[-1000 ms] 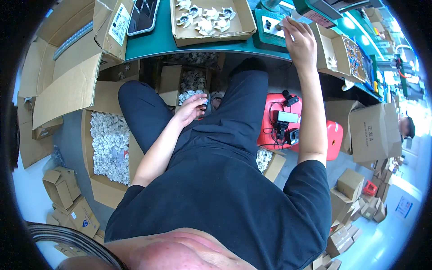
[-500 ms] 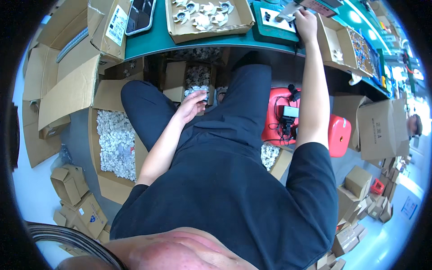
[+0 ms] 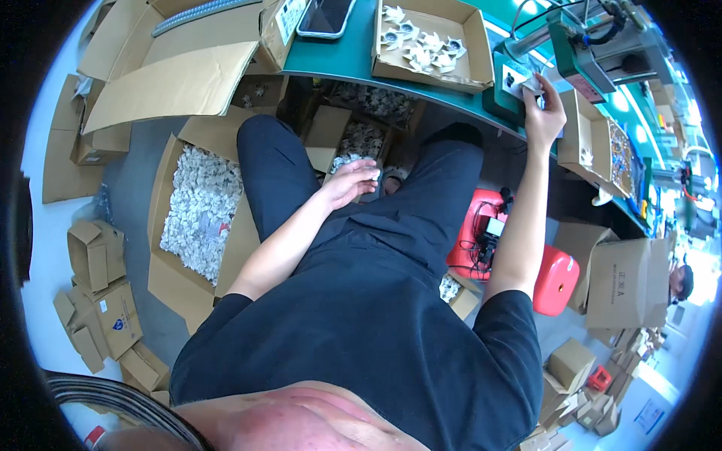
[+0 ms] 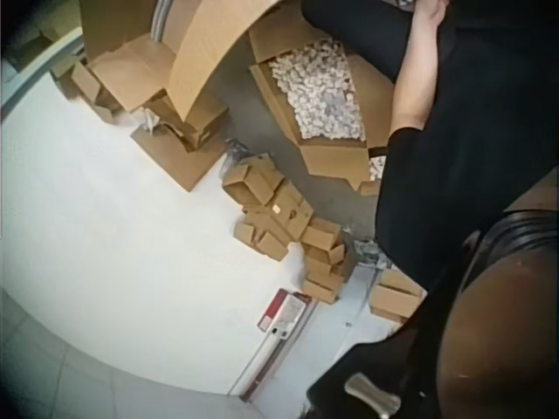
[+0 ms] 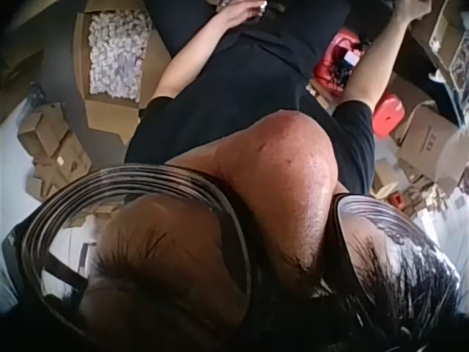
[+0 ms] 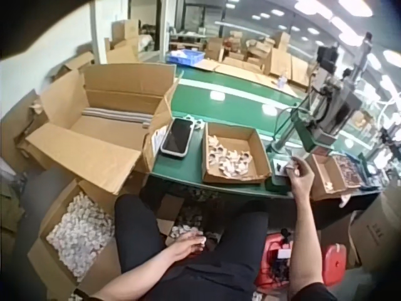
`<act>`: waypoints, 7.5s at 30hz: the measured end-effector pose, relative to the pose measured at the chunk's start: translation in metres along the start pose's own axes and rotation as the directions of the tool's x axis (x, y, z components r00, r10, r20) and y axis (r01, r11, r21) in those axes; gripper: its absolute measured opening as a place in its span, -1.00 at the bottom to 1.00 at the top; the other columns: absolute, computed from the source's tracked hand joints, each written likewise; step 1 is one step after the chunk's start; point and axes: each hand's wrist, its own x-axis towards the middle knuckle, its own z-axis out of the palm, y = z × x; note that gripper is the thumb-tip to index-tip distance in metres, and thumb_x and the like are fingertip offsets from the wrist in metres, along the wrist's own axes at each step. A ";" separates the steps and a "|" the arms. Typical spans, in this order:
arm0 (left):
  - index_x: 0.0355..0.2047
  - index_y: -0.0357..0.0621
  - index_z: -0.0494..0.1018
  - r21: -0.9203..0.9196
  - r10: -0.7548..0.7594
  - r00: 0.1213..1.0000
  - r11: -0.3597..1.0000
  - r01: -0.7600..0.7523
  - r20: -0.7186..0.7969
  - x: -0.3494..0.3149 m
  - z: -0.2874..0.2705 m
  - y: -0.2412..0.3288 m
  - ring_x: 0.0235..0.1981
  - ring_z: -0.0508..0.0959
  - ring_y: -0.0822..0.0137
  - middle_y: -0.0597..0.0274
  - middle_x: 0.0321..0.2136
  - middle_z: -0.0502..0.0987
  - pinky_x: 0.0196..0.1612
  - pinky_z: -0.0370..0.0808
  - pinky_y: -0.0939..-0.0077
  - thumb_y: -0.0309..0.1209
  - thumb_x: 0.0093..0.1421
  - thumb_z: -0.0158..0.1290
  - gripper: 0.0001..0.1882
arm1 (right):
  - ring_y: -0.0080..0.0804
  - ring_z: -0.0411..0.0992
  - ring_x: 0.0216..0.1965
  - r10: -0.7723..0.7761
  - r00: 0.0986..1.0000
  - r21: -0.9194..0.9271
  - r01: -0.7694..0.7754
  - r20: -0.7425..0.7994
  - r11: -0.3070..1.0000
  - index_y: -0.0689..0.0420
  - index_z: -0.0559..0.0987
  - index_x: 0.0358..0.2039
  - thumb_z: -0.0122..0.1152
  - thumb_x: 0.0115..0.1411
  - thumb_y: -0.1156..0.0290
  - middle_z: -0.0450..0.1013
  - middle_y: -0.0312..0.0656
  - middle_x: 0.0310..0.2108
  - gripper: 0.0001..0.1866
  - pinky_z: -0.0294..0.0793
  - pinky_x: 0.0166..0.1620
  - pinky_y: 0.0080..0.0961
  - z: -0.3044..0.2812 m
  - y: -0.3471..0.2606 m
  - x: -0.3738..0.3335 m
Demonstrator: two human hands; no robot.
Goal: Assembling small plastic and metal components manually and using a small manual press tool at a workstation.
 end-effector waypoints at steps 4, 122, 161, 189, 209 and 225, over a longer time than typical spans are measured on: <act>0.03 -0.18 0.41 -0.090 0.023 1.000 0.996 -0.022 0.009 0.001 -0.001 0.000 -0.23 0.61 0.34 0.18 -0.22 0.57 -0.16 0.60 0.50 -0.45 0.29 0.16 -0.68 | -0.43 0.51 -0.04 0.011 0.992 -0.006 -0.012 -0.126 1.000 0.34 0.57 0.02 0.29 0.17 0.65 0.57 -0.14 -0.07 -0.64 0.49 0.00 -0.54 0.004 0.000 0.002; -0.16 -0.08 0.40 -0.073 -0.087 0.989 0.993 0.096 0.117 0.030 0.010 0.000 -0.33 0.54 0.47 0.18 -0.27 0.56 -0.22 0.54 0.51 -0.38 0.33 0.14 -0.84 | -0.63 0.46 -0.37 0.380 0.897 -0.267 -0.317 0.228 0.910 0.29 0.70 -0.19 0.34 0.22 0.40 0.62 -0.23 -0.22 -0.77 0.45 -0.20 -0.68 -0.042 -0.046 0.044; -0.07 -0.11 0.40 -0.140 0.030 0.998 0.990 -0.021 0.064 0.026 -0.013 0.004 -0.29 0.60 0.39 0.18 -0.23 0.58 -0.20 0.60 0.52 -0.48 0.26 0.19 -0.73 | -0.44 0.49 -0.15 -0.039 0.999 -0.056 0.037 -0.030 0.998 0.22 0.65 -0.09 0.27 0.19 0.38 0.59 -0.15 -0.16 -0.71 0.45 -0.11 -0.44 -0.029 0.062 0.023; 0.36 -0.20 0.14 0.585 0.366 0.851 0.618 -0.525 0.377 -0.129 0.114 0.134 -0.11 0.63 0.37 0.01 -0.15 0.65 -0.03 0.57 0.51 -0.58 0.17 0.24 -0.21 | -0.23 0.48 0.05 -0.446 0.857 0.195 0.406 0.258 0.893 0.23 0.57 0.03 0.45 0.11 0.37 0.52 -0.06 0.01 -0.52 0.42 0.13 -0.31 0.080 -0.174 -0.021; 0.41 -0.11 0.08 0.825 0.043 0.990 0.548 -0.138 0.137 -0.125 0.082 0.140 0.02 0.57 0.26 -0.05 0.11 0.49 0.13 0.46 0.35 -0.38 0.24 0.19 -0.22 | -0.40 0.52 -0.42 0.075 0.905 -0.136 -0.019 0.420 0.991 0.14 0.70 -0.22 0.50 0.05 0.32 0.55 -0.19 -0.44 -0.71 0.53 -0.26 -0.43 0.039 -0.140 -0.067; -0.19 0.05 0.59 0.870 0.857 0.515 -0.268 0.413 0.020 -0.091 -0.038 0.124 0.02 0.46 0.08 0.25 -0.14 0.56 0.10 0.38 0.26 -0.26 0.14 0.22 -0.78 | -0.40 0.47 -0.51 0.199 0.955 -0.656 -0.006 0.220 0.755 0.18 0.72 -0.24 0.50 0.03 0.03 0.51 -0.21 -0.52 -0.53 0.47 -0.36 -0.47 -0.016 -0.033 0.047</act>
